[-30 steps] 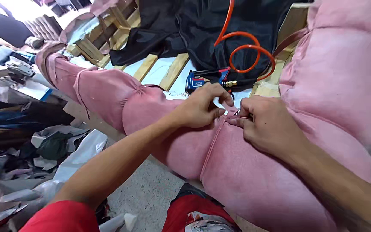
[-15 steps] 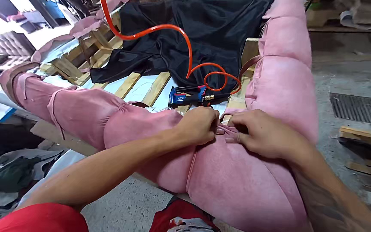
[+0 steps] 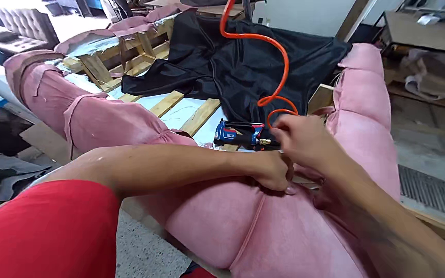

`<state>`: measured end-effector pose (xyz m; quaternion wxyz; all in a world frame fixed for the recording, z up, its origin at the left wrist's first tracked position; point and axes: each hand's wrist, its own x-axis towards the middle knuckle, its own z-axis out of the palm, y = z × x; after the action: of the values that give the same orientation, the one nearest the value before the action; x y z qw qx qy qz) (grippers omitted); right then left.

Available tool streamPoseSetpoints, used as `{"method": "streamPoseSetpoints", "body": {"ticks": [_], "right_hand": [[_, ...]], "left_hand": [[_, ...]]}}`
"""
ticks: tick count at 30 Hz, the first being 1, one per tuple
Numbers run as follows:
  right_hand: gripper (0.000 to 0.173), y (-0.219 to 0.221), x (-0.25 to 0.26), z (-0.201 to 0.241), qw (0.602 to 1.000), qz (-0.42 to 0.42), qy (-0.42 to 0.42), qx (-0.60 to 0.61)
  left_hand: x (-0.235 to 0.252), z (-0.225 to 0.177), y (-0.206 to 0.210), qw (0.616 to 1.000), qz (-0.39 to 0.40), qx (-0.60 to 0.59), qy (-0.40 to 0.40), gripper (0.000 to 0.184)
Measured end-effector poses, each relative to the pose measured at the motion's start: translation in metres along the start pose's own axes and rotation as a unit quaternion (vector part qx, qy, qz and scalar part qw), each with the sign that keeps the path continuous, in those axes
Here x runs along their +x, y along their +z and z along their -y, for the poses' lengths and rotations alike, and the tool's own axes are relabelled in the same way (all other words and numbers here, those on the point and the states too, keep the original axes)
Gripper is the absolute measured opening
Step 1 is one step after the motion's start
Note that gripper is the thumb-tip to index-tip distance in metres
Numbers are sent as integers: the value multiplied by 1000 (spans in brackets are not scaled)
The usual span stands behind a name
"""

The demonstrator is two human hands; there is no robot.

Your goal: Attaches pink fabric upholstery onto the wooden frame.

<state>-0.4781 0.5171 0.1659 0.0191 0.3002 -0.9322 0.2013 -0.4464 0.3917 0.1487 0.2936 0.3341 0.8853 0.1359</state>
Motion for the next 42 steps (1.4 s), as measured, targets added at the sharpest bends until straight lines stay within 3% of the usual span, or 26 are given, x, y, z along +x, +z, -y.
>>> {"method": "streamPoseSetpoints", "body": {"ticks": [3,6,8,11,13,15,17,19,20,22,24,25,26,29,33,38,42], "right_hand": [[41,63,93,-4,985,160,-29,-60],[76,115,148,-2,930,333,11,-158],[79,136,156,-12,919,361,47,-150],[74,172,148,-62,942,314,26,-118],[74,140,161,-51,944,312,10,-108],[75,71,170,-14,939,314,-1,-139],[70,-12,153,13,936,290,11,-199],[60,-96,104,21,955,211,39,-203],[49,-128,68,25,967,157,61,-192],[45,-169,-2,60,955,129,251,-93],[33,-167,-57,89,860,27,506,65],[27,-159,-82,97,804,-17,584,111],[24,-150,-108,101,776,-18,616,137],[37,-118,-152,117,790,60,595,136],[31,-78,-164,129,804,7,564,188],[26,-68,-151,120,763,19,601,237],[26,-68,-142,128,756,26,612,232]], "left_hand": [[-2,3,-12,999,43,32,8,31],[-10,14,-28,995,93,-5,23,32],[1,25,-28,993,109,-19,41,34],[22,36,-12,987,106,-23,119,37],[28,47,-7,984,72,-24,159,32],[30,54,-4,981,58,-37,182,27],[35,60,0,970,46,-41,237,30],[53,76,22,929,-63,-88,353,33],[59,80,28,913,-80,-116,382,36],[54,80,14,924,29,-132,358,39],[57,81,6,919,93,-161,346,40],[60,84,8,909,107,-190,356,40],[64,88,12,896,121,-223,365,38],[73,97,26,854,149,-309,392,37],[81,99,49,800,60,-352,481,31],[85,101,50,790,28,-327,518,32],[86,102,48,803,7,-284,524,34]]}}
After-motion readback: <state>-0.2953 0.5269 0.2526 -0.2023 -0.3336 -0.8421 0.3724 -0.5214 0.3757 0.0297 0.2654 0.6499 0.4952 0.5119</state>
